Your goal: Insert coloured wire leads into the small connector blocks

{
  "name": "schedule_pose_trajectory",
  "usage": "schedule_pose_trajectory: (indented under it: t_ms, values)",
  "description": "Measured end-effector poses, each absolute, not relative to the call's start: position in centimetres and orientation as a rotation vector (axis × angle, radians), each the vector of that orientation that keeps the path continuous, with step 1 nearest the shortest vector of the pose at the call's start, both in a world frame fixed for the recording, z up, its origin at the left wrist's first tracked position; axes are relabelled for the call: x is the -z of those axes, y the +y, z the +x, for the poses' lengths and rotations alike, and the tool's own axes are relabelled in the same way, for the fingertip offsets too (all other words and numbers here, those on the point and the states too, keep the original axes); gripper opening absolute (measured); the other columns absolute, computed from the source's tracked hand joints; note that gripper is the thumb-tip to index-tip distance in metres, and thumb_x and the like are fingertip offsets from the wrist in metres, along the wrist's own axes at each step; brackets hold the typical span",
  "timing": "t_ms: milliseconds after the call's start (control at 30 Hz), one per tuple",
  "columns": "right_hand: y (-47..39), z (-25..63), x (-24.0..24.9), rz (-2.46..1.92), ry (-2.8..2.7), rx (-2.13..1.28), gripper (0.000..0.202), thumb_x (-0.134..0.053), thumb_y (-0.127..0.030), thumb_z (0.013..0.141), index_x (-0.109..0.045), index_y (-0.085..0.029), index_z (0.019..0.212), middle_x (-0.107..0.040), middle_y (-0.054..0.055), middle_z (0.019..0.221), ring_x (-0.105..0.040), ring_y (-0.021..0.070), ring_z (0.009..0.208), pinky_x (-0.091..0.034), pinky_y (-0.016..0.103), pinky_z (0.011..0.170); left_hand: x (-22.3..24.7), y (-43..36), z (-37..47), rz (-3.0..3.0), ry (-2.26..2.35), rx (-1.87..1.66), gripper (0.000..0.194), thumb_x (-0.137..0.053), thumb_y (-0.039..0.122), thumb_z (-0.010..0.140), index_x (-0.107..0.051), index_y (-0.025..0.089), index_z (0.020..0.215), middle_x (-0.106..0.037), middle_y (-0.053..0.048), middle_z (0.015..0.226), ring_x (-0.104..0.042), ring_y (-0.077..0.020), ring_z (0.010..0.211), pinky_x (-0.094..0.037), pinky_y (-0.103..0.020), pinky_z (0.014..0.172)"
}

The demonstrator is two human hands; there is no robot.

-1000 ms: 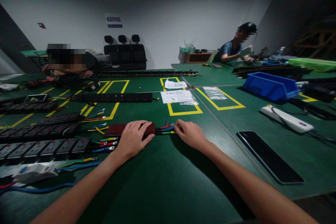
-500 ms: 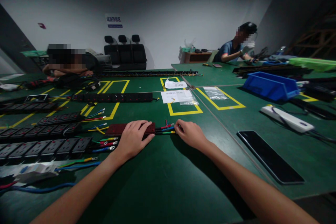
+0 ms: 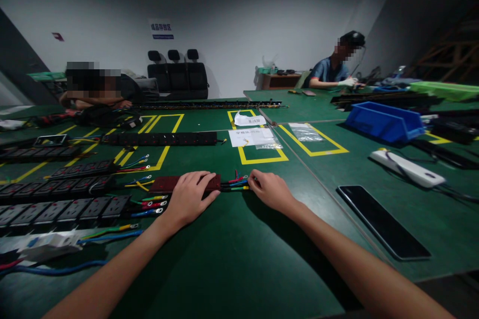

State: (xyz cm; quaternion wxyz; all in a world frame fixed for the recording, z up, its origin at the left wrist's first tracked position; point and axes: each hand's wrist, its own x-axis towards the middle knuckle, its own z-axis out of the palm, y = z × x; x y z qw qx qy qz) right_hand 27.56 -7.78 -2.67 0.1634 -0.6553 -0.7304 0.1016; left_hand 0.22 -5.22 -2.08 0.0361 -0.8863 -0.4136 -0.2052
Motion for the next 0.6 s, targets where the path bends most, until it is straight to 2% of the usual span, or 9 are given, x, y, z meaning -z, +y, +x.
schedule_pose_trajectory:
  t_ms: [600]
  values:
    - [-7.78,27.63,2.76,-1.865,-2.079,-0.287,0.023,-0.046,-0.036,0.1,-0.062,-0.023,0.092,-0.067,0.002,0.075,-0.055,0.0161,0.063,-0.024,0.026,0.058,2.07,-5.27,0.25,-2.718,-1.277,0.614,0.047,-0.061,0.046,0.099,-0.06,0.019,0.137,-0.065,-0.011,0.131,-0.058,-0.0301,0.121,-0.043,-0.05,0.106]
